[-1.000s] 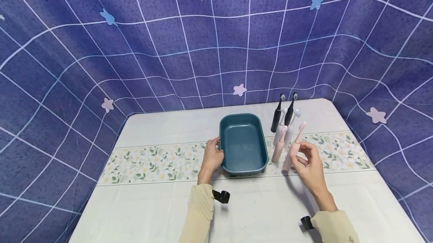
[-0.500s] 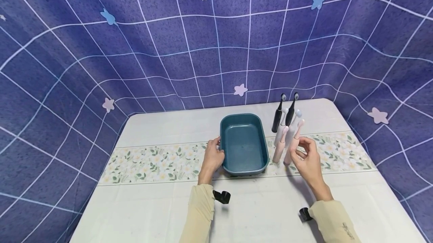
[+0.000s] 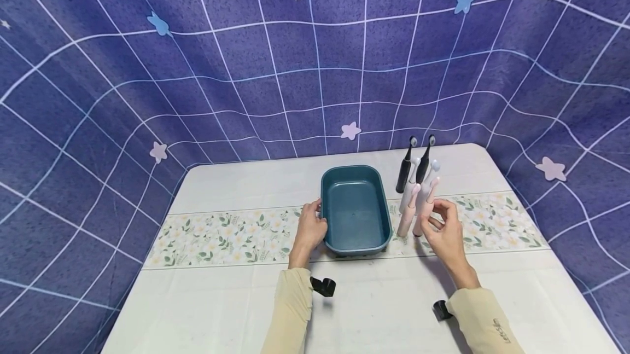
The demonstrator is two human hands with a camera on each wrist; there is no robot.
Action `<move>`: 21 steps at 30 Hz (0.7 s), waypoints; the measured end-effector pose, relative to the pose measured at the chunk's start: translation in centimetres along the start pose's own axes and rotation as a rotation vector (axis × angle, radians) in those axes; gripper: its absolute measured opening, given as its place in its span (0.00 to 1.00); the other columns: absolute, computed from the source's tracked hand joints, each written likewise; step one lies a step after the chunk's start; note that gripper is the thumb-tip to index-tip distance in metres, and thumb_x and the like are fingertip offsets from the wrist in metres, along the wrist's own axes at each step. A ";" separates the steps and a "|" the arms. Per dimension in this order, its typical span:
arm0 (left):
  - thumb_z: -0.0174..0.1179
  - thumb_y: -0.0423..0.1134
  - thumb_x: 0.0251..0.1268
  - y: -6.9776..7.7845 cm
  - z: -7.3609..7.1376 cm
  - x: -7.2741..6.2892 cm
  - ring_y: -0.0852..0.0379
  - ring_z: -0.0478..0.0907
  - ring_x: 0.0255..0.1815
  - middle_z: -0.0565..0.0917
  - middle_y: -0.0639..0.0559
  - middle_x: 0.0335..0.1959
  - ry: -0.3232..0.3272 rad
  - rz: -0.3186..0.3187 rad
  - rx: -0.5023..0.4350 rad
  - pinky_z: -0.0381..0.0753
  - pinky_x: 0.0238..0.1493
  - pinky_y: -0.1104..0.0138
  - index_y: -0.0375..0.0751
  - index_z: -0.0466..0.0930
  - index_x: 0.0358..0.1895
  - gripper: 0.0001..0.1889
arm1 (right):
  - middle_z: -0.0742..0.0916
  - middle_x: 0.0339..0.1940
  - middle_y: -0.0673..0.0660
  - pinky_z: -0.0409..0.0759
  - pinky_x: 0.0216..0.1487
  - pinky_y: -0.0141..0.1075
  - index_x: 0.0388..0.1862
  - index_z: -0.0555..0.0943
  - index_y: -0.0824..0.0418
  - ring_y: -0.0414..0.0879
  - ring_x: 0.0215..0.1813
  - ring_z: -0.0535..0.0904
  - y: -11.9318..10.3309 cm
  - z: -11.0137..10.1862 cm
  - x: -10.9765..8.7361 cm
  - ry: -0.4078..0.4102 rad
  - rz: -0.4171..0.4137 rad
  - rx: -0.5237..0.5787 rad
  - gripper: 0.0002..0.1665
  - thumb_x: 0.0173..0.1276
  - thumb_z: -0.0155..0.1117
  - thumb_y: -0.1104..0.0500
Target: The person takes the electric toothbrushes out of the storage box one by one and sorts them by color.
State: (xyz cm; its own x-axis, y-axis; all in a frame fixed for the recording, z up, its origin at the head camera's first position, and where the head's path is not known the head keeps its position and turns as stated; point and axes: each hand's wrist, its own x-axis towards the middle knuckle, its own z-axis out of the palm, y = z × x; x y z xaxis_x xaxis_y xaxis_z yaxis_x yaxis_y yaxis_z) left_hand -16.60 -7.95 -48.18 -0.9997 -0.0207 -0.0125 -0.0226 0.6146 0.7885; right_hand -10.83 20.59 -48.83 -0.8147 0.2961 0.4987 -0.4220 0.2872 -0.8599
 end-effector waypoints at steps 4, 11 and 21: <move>0.51 0.27 0.61 0.0 0.0 0.0 0.49 0.73 0.44 0.74 0.41 0.52 -0.002 0.003 -0.001 0.72 0.53 0.55 0.34 0.67 0.67 0.27 | 0.75 0.47 0.48 0.78 0.46 0.25 0.50 0.64 0.84 0.29 0.48 0.76 0.1 0.0 0.0 -0.006 -0.009 -0.017 0.27 0.50 0.59 0.84; 0.51 0.27 0.61 -0.1 0.0 0.0 0.49 0.73 0.45 0.74 0.41 0.52 -0.007 0.000 0.002 0.72 0.54 0.54 0.34 0.67 0.67 0.27 | 0.75 0.47 0.50 0.78 0.45 0.24 0.50 0.64 0.84 0.30 0.49 0.75 0.2 0.0 -0.2 -0.012 -0.015 -0.033 0.27 0.49 0.59 0.84; 0.51 0.26 0.60 0.2 0.0 0.0 0.47 0.73 0.47 0.74 0.41 0.52 -0.001 -0.008 0.002 0.71 0.55 0.54 0.36 0.67 0.67 0.28 | 0.73 0.48 0.46 0.77 0.47 0.22 0.51 0.64 0.82 0.28 0.51 0.74 0.1 -0.1 -0.6 -0.022 0.006 -0.051 0.26 0.51 0.57 0.83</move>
State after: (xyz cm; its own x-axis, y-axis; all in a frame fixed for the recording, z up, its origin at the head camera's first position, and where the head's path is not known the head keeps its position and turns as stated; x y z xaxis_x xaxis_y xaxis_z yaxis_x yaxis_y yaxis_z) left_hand -16.59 -7.81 -48.08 -0.9995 -0.0245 -0.0191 -0.0301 0.6161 0.7871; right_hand -10.33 20.52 -49.26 -0.8259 0.2778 0.4906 -0.3969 0.3314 -0.8559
